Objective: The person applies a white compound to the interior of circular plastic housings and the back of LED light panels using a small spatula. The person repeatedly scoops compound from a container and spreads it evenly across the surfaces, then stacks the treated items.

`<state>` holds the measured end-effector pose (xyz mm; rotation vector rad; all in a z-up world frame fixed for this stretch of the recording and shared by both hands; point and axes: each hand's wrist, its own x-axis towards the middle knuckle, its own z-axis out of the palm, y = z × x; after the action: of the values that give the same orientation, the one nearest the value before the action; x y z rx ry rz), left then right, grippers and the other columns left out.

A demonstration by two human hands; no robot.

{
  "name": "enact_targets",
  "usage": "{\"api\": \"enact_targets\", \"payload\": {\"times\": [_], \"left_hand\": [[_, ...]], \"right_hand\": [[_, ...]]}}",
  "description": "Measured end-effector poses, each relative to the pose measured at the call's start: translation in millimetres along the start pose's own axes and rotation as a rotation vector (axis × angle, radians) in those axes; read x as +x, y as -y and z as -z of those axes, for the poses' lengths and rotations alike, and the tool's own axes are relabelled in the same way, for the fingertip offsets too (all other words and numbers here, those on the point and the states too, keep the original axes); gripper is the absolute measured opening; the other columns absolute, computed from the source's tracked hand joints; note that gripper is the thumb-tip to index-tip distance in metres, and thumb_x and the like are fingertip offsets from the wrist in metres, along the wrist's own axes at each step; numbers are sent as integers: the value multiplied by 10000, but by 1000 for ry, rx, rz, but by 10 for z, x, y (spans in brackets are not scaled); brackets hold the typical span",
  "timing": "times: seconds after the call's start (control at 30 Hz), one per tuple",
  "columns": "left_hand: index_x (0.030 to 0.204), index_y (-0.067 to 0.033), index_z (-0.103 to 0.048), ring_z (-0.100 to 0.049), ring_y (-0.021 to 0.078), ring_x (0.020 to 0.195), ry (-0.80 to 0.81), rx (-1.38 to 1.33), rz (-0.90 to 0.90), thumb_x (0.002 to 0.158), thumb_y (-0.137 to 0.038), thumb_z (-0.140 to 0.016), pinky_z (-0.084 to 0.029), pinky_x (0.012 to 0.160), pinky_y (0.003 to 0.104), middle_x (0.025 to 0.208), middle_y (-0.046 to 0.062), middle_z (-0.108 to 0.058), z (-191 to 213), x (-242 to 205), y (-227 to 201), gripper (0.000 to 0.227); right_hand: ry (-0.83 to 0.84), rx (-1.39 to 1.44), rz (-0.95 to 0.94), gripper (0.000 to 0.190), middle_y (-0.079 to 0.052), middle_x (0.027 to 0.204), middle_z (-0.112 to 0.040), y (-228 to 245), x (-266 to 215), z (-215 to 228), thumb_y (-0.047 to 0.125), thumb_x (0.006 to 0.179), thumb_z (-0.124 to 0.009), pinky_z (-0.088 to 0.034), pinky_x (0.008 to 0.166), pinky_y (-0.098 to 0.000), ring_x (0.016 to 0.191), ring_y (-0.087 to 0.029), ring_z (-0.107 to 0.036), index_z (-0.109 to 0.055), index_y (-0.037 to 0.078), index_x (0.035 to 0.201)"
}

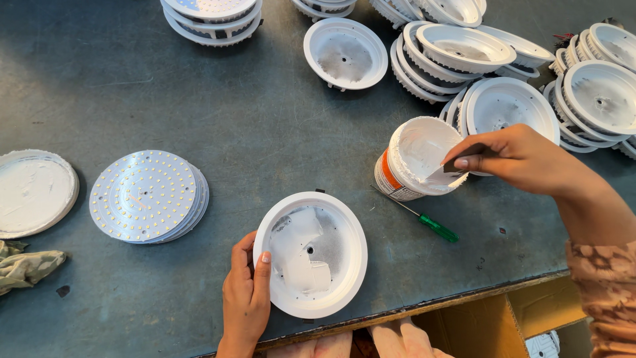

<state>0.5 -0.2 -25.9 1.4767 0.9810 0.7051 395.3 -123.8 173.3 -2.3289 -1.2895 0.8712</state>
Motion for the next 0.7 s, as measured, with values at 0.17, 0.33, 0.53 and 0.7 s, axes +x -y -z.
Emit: {"api": "enact_targets", "payload": {"times": [0.17,0.33,0.53,0.7], "left_hand": [[1307,-49,-566,-772,202,926,-7,46,22,1012,-266,-485,-594,776,332,1042,131,-774,2,5,2,375],[1301,-44,-568,-766,209,920,-8,5,-21,1021,-259,-482,-592,771,330,1042,136,-771,-6,13,-45,364],[1309,-52,-567,-758,242,887,-36,48,-49,1013,-260,-510,-563,777,349,1014,153,-763,14,-12,-80,367],[1305,-42,-560,-752,237,895,-29,35,-111,1031,-266,-504,-559,792,350,1040,145,-759,20,-26,-106,359]], "right_hand": [[-29,-57,88,257,-70,970,-832,66,-142,-22,76,892,-654,-563,827,-293,920,-113,-719,-787,44,1109],[-94,20,192,241,-88,949,-806,77,-234,-37,30,912,-662,-570,786,-284,893,-121,-711,-785,30,1119],[-260,115,523,353,-73,1073,-788,452,-382,-818,-100,859,-604,-591,847,-255,928,-111,-710,-757,36,1146],[-287,-283,989,386,-112,1180,-752,781,-141,-1728,-83,760,-653,-610,903,-353,1045,-243,-745,-730,15,1125]]}}
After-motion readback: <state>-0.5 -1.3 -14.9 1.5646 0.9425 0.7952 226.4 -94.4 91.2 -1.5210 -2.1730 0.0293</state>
